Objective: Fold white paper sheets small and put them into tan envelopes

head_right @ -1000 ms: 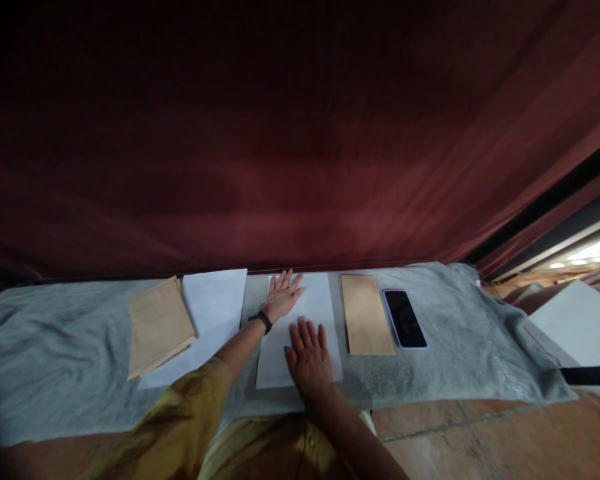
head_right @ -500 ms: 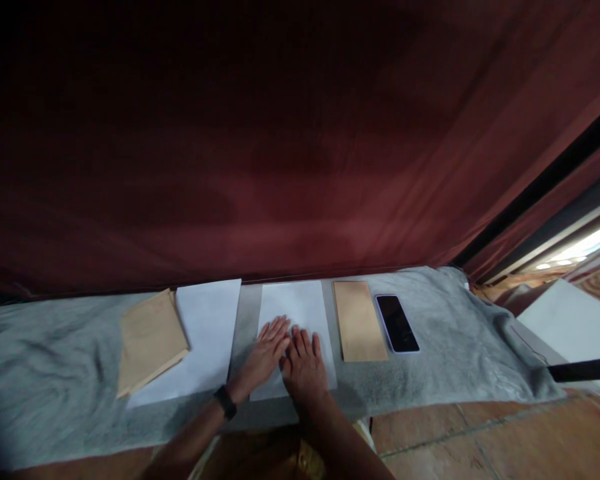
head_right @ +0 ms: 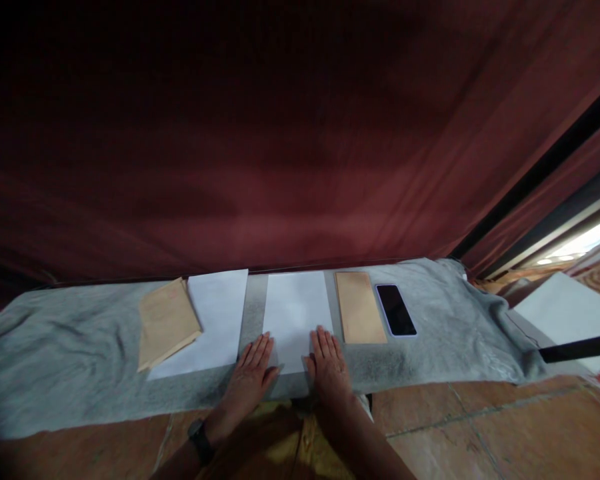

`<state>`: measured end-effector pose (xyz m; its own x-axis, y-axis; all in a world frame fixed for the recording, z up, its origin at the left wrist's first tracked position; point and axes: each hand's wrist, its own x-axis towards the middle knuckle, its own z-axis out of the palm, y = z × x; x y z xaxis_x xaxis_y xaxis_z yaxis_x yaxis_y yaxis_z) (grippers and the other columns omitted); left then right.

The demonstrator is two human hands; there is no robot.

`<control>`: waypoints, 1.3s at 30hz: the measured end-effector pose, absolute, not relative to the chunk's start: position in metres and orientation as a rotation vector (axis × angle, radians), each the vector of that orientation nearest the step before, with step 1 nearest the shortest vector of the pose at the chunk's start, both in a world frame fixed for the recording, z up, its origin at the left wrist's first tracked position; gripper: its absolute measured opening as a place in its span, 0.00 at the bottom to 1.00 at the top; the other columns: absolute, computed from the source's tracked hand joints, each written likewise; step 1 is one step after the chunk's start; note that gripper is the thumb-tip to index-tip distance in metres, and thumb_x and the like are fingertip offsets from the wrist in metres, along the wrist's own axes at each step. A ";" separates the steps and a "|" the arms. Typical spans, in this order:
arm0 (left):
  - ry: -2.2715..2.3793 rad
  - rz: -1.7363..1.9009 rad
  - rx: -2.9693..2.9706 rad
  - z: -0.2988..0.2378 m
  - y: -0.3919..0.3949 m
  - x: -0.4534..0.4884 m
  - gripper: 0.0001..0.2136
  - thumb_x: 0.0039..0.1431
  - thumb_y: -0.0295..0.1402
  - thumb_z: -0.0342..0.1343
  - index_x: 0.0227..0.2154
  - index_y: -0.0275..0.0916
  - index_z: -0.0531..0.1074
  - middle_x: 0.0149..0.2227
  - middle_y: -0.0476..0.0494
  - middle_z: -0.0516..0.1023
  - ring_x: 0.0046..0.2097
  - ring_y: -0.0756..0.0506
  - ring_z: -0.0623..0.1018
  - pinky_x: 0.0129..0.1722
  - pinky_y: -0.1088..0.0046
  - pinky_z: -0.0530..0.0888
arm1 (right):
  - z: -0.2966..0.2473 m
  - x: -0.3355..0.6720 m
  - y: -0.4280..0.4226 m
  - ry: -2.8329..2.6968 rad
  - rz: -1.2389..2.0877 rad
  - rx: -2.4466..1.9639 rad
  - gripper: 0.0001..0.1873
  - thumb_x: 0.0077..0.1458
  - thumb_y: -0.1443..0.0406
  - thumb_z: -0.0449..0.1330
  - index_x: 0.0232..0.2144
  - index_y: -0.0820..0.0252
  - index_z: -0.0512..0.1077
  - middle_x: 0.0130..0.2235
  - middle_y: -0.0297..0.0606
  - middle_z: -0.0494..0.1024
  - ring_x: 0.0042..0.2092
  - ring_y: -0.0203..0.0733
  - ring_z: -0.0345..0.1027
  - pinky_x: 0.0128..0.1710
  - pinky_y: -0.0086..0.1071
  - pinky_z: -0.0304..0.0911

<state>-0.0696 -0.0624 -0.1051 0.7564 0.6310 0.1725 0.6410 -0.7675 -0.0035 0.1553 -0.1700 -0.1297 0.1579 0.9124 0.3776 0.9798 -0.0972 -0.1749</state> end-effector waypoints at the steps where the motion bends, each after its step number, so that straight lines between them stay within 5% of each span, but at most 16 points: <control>1: -1.041 -0.225 -2.889 -0.106 -0.065 -0.071 0.27 0.70 0.40 0.49 0.67 0.34 0.62 0.69 0.32 0.65 0.70 0.37 0.65 0.66 0.54 0.67 | -0.130 0.155 -0.176 -1.813 -0.249 -2.048 0.33 0.71 0.60 0.50 0.73 0.61 0.50 0.71 0.49 0.60 0.70 0.50 0.57 0.69 0.47 0.53; 12: -0.821 0.163 -2.847 -0.091 -0.084 -0.046 0.31 0.59 0.15 0.46 0.65 0.35 0.66 0.67 0.28 0.67 0.67 0.36 0.69 0.63 0.55 0.72 | -0.133 0.157 -0.181 -1.860 -0.289 -1.994 0.29 0.70 0.61 0.50 0.69 0.66 0.59 0.68 0.52 0.65 0.69 0.51 0.58 0.67 0.49 0.56; 25: -0.921 0.019 -3.003 -0.080 -0.077 -0.072 0.28 0.61 0.17 0.46 0.62 0.40 0.70 0.64 0.41 0.73 0.65 0.44 0.72 0.64 0.64 0.69 | -0.120 0.182 -0.200 -1.938 0.063 -1.834 0.32 0.64 0.66 0.55 0.69 0.63 0.59 0.68 0.49 0.67 0.69 0.47 0.59 0.68 0.48 0.60; 30: -0.890 -0.033 -2.999 -0.084 -0.086 -0.085 0.27 0.60 0.18 0.49 0.61 0.39 0.70 0.63 0.40 0.74 0.65 0.43 0.72 0.64 0.64 0.69 | -0.118 0.183 -0.208 -1.966 0.183 -1.760 0.33 0.58 0.71 0.57 0.66 0.59 0.66 0.69 0.49 0.65 0.70 0.50 0.58 0.68 0.52 0.59; 35: -0.897 -0.137 -3.087 -0.080 -0.090 -0.086 0.25 0.60 0.21 0.51 0.60 0.39 0.71 0.63 0.39 0.74 0.65 0.41 0.72 0.67 0.58 0.66 | -0.103 0.184 -0.179 -1.839 0.263 -1.790 0.26 0.67 0.64 0.52 0.65 0.54 0.67 0.66 0.44 0.70 0.67 0.47 0.64 0.67 0.50 0.61; 39: -1.080 -0.295 -3.148 -0.071 -0.087 -0.076 0.27 0.60 0.24 0.51 0.62 0.41 0.69 0.63 0.41 0.74 0.66 0.41 0.71 0.73 0.48 0.53 | -0.099 0.172 -0.134 -1.839 0.099 -1.816 0.27 0.70 0.62 0.49 0.68 0.55 0.62 0.69 0.45 0.64 0.71 0.50 0.55 0.68 0.54 0.58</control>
<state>-0.0757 -0.0866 -0.0707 0.7778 0.6204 0.1007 0.5855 -0.7734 0.2430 0.1723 -0.1343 -0.0994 0.0620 0.9438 0.3246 0.9034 0.0852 -0.4203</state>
